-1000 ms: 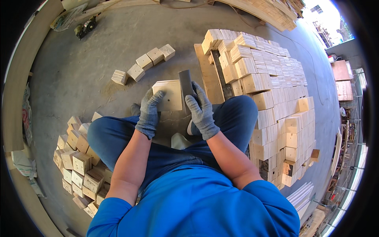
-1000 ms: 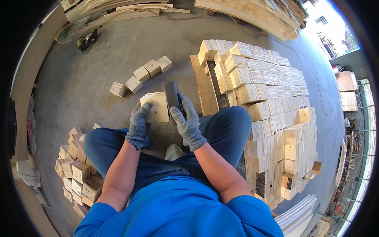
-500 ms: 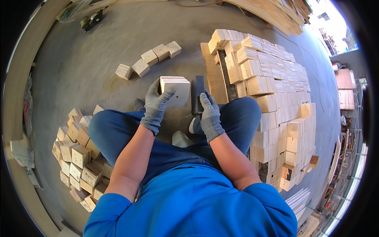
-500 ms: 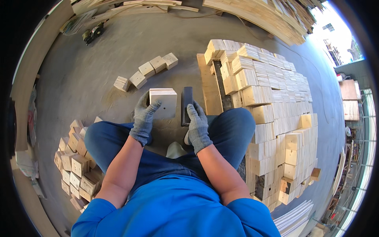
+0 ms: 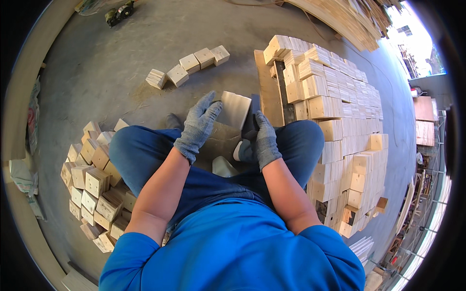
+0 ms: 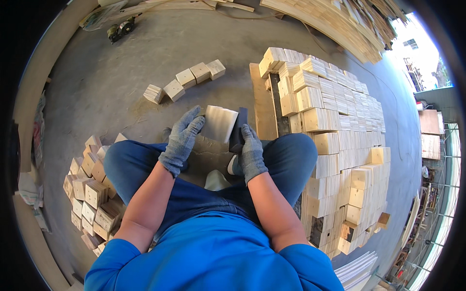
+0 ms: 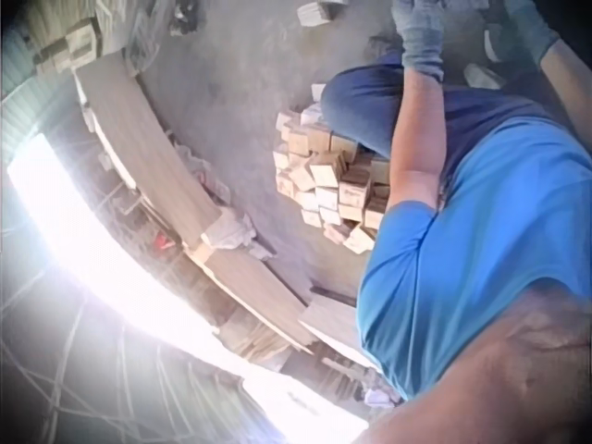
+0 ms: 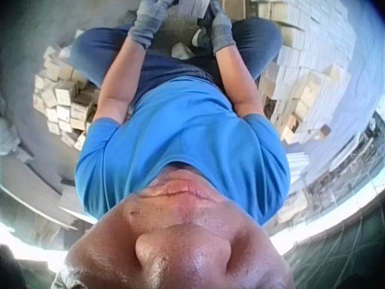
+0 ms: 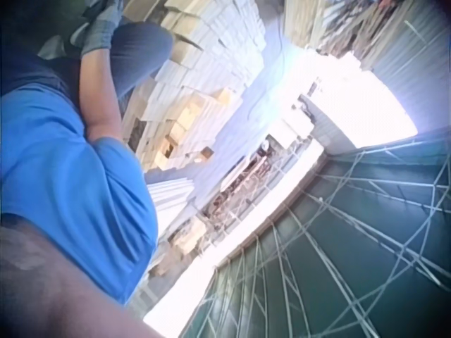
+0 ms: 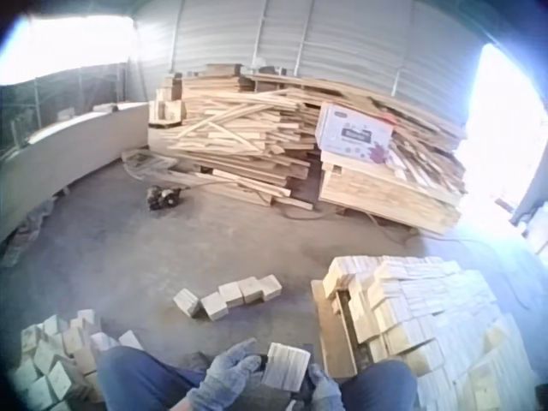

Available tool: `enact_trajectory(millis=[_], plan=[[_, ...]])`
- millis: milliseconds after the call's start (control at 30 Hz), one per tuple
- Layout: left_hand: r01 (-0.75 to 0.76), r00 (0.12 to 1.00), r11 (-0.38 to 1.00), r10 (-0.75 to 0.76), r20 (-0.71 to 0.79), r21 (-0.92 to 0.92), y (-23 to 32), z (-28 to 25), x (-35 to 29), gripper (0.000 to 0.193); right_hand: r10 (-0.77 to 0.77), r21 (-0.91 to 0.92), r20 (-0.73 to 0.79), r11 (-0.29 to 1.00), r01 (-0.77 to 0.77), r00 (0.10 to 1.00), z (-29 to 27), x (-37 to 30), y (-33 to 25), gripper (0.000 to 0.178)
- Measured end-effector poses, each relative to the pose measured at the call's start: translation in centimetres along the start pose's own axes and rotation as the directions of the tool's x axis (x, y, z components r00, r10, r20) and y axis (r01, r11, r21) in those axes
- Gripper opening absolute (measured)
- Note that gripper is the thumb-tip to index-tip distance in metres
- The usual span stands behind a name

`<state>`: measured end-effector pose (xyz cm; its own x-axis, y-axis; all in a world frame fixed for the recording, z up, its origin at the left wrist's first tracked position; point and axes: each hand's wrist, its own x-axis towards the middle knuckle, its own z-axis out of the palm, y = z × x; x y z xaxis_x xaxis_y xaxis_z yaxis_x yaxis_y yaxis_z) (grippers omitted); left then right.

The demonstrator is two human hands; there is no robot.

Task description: The person sits on the floor and sands small wooden blocks one by one using a sanding block. After sanding each block, the person places it on a nearby stack of finished pieces.

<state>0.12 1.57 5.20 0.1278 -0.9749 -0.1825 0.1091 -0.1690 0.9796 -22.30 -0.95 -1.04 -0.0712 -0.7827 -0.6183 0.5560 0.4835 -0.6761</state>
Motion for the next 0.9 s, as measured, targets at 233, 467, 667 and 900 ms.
enact_trajectory(millis=[233, 467, 667, 900], plan=[[0.024, 0.997, 0.995, -0.017, -0.076, 0.094, -1.5, 0.3, 1.3, 0.064, 0.19, 0.09, 0.157, 0.974, -0.206, 0.969, 1.2, -1.5, 0.9, 0.031], [0.416, 0.893, 0.846, -0.31, 0.328, -0.333, -1.5, 0.0, 0.6, 0.08, 0.172, 0.113, 0.305, 0.97, -0.215, 0.937, -0.6, 0.8, 1.1, 0.036], [0.523, 0.834, 0.536, -0.162, 0.527, -0.663, -3.6, 0.1, 0.8, 0.085, -0.089, -0.202, 0.226, 0.97, 0.136, 0.97, 3.9, -2.9, -1.6, 0.037], [0.513, 0.848, 0.397, -0.095, 0.521, -0.761, -2.9, 0.8, 0.9, 0.082, -0.222, -0.362, 0.28, 0.877, 0.317, 0.934, 3.1, -1.4, -1.9, 0.048]])
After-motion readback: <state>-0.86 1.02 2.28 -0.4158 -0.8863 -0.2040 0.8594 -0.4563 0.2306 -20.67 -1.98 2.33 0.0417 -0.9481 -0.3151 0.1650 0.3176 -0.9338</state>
